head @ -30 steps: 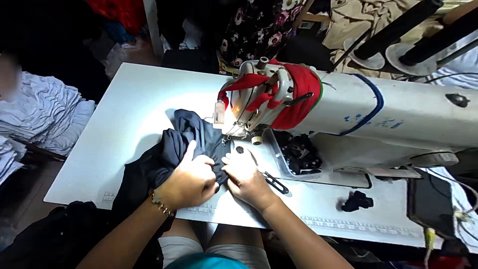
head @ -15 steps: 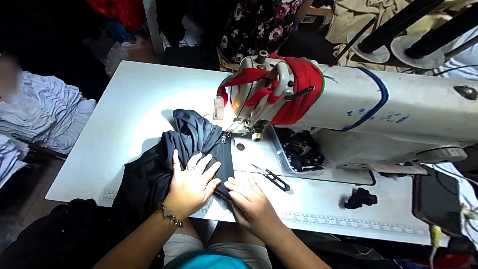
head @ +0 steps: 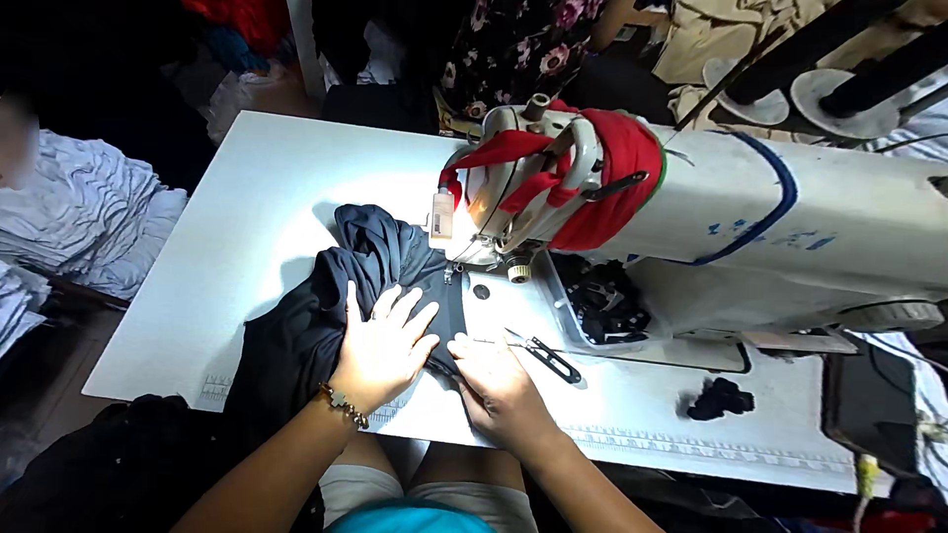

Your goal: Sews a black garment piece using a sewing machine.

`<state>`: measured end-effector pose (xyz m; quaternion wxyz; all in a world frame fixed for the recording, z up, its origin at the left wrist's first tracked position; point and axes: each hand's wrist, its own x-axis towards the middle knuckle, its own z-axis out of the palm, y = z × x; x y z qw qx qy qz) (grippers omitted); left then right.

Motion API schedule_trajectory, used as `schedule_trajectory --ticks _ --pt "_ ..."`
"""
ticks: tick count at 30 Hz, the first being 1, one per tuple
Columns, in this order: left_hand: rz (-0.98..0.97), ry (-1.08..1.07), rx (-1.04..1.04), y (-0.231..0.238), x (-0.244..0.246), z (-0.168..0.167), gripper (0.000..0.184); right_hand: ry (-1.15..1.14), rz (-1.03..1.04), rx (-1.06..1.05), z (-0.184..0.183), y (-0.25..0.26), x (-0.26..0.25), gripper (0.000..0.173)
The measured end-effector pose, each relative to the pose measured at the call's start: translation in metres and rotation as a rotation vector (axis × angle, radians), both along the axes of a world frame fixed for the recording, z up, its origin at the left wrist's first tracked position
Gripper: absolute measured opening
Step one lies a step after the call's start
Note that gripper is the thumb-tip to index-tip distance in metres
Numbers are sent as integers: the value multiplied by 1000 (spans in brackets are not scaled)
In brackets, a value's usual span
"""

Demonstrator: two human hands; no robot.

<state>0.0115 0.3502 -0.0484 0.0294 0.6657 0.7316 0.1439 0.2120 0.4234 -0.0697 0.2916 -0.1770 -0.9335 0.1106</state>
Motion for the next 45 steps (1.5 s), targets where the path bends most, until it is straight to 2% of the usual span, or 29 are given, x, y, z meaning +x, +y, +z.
schedule_trajectory --ticks 43,45 --pt "75 29 -157 31 -7 9 51 -33 -26 13 4 29 -17 27" --pt "42 30 -79 28 -9 6 50 -49 -19 10 4 29 -16 27"
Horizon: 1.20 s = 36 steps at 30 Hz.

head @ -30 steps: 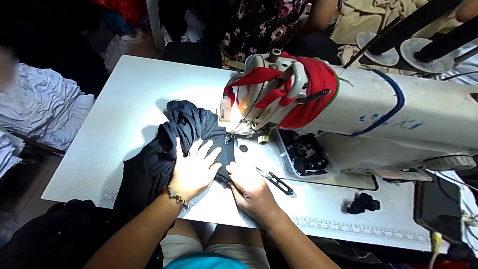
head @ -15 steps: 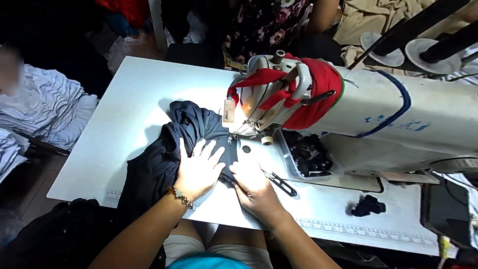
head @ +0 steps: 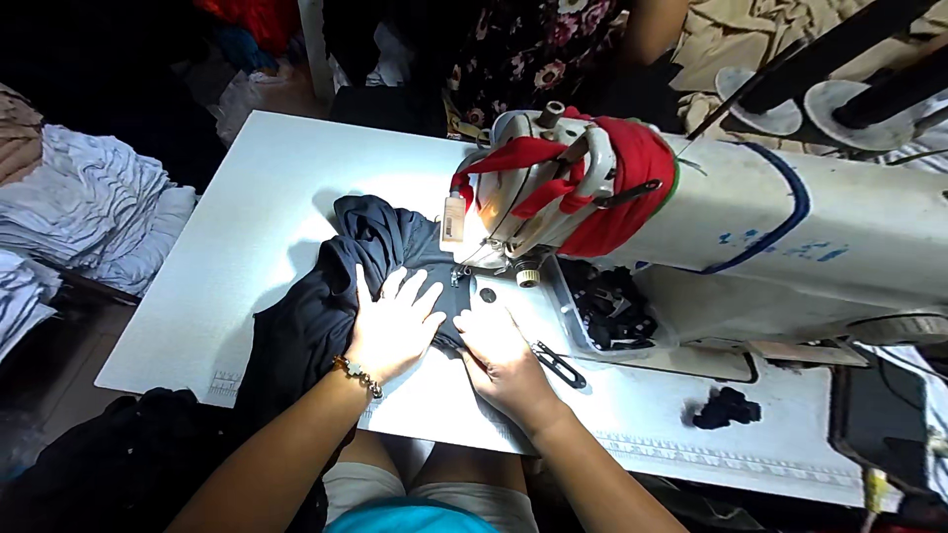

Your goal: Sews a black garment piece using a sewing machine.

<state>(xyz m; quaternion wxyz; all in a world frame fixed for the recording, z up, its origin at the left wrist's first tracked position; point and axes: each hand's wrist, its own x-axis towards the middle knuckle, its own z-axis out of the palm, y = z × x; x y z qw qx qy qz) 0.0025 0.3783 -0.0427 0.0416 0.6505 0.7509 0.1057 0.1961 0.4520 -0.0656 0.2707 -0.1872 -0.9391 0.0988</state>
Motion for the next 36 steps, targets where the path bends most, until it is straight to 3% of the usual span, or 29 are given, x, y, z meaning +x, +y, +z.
schedule_trajectory --ticks 3,5,8,10,12,15,18,25,36 --pt "-189 18 369 -6 -9 -6 34 11 7 -2 0 1 0 27" --pt "-389 -18 500 -14 -14 4 30 14 4 -14 0 1 -1 26" --pt "-620 -78 464 -30 -11 23 30 25 26 3 2 -5 -2 26" --pt "-673 -114 420 -36 -4 27 28 78 59 35 1 -16 -1 20" --pt "-597 -158 392 -38 0 17 25 118 85 73 -3 -28 3 14" --pt "-333 -89 253 -44 4 -4 47 96 102 64 -6 -32 17 15" --pt "-192 -17 211 -49 12 -17 52 42 130 67 -2 -27 25 15" --pt "-132 25 219 -50 19 -18 54 55 129 38 -2 -25 24 14" --pt "-89 -5 59 -30 13 -5 53 37 61 -25 -2 -13 12 18"
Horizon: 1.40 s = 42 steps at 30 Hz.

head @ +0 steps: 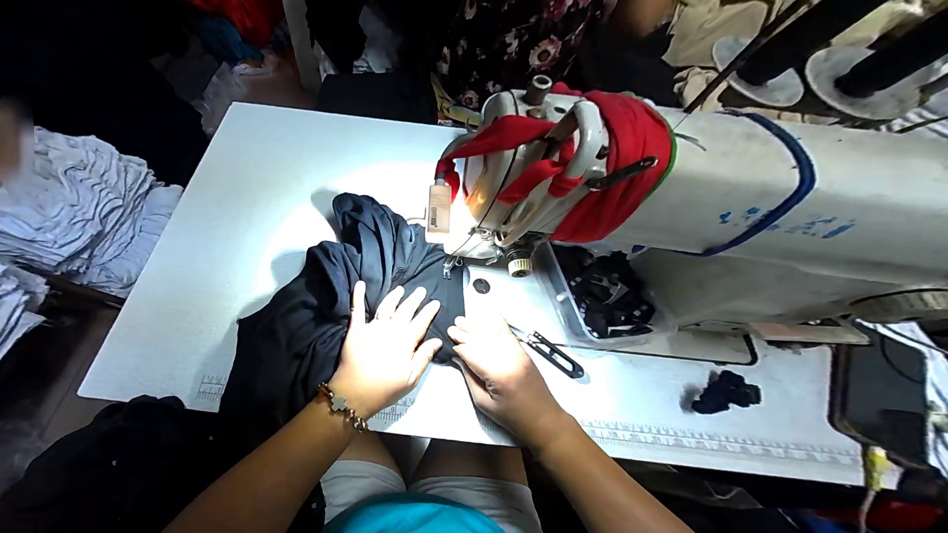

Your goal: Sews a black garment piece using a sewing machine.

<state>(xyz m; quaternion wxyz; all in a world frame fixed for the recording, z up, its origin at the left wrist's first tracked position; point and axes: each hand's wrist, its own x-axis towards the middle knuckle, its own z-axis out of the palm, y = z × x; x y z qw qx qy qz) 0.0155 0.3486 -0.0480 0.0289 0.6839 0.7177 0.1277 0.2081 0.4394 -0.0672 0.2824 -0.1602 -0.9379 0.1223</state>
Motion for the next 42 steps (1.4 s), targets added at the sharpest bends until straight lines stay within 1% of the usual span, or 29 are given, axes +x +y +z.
schedule_trajectory --ticks 4,11,16,22,26,30,34,37,40,42 --pt "26 -6 -78 10 -2 7 53 -19 -27 2 2 8 -7 21" --pt "42 -2 -85 25 -10 9 52 -31 -64 -22 4 17 -15 24" --pt "53 0 -143 33 -14 10 52 -16 -76 -21 2 21 -19 25" --pt "91 -22 -141 50 -19 9 52 1 -78 -19 0 37 -32 25" --pt "105 -79 -132 51 -20 8 52 5 -76 -35 0 39 -35 26" --pt "97 -84 -115 48 -18 7 51 -7 -78 -53 1 37 -33 24" --pt "81 -87 -70 42 -20 13 48 -7 -84 -66 4 36 -32 24" --pt "30 -61 36 38 -25 15 34 5 -87 -55 3 37 -32 22" --pt "-102 -12 173 36 -35 15 21 7 -88 -44 4 38 -33 21" --pt "-222 8 274 33 -40 19 17 0 -88 -31 4 38 -33 21"
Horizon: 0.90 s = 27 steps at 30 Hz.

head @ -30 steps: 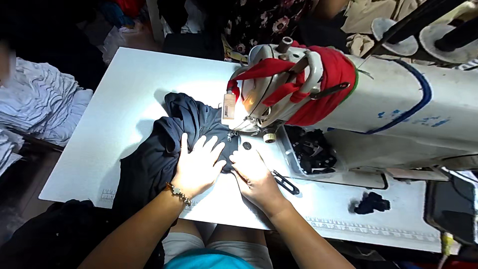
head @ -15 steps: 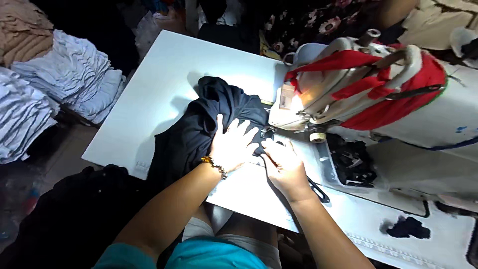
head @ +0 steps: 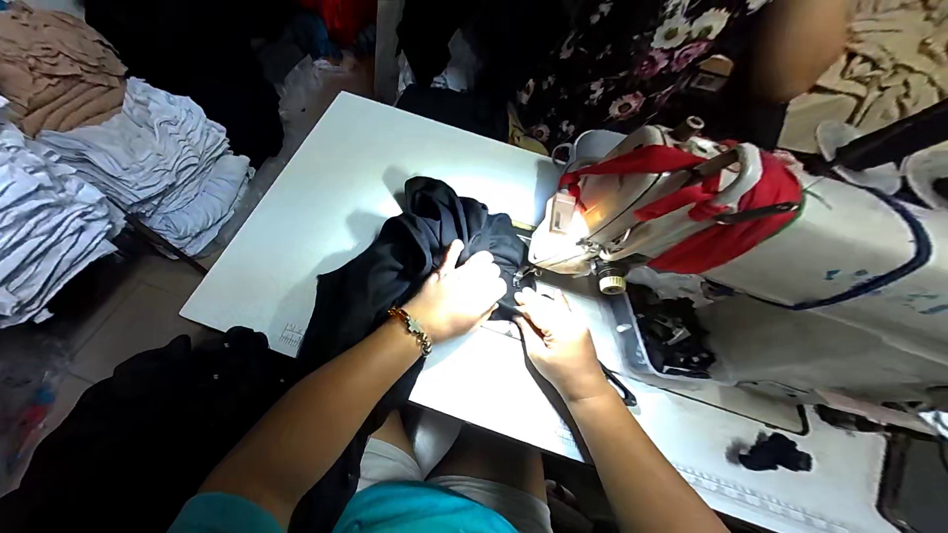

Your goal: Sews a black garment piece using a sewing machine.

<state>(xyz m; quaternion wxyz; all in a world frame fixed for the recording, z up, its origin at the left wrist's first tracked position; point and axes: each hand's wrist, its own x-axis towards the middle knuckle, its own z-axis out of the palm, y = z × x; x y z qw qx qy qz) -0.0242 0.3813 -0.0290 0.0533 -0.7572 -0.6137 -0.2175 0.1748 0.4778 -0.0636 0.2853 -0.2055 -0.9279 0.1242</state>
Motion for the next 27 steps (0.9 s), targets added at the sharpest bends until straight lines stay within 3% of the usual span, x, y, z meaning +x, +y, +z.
schedule_trajectory --ticks 3,5,10,13,17,20,23,25,27 --pt "-171 69 62 -6 -2 10 18 -4 -5 20 -1 2 0 21" --pt "-186 167 38 -12 -3 19 18 -4 0 27 0 4 -1 23" --pt "76 244 -190 -12 -33 66 33 -29 35 63 4 5 -3 22" --pt "166 237 -238 -22 -25 76 22 -29 31 54 1 6 -3 22" --pt "-13 244 -222 -57 24 67 11 -21 20 76 4 2 -7 26" --pt "-234 192 -210 -66 44 61 16 17 90 151 8 -18 -7 15" --pt "-424 -107 -127 -42 36 43 20 45 93 120 10 -45 7 14" --pt "-344 -249 -121 -26 29 25 29 72 94 131 1 -55 17 13" --pt "-62 -139 -201 -20 25 4 45 65 112 159 -6 -56 26 17"
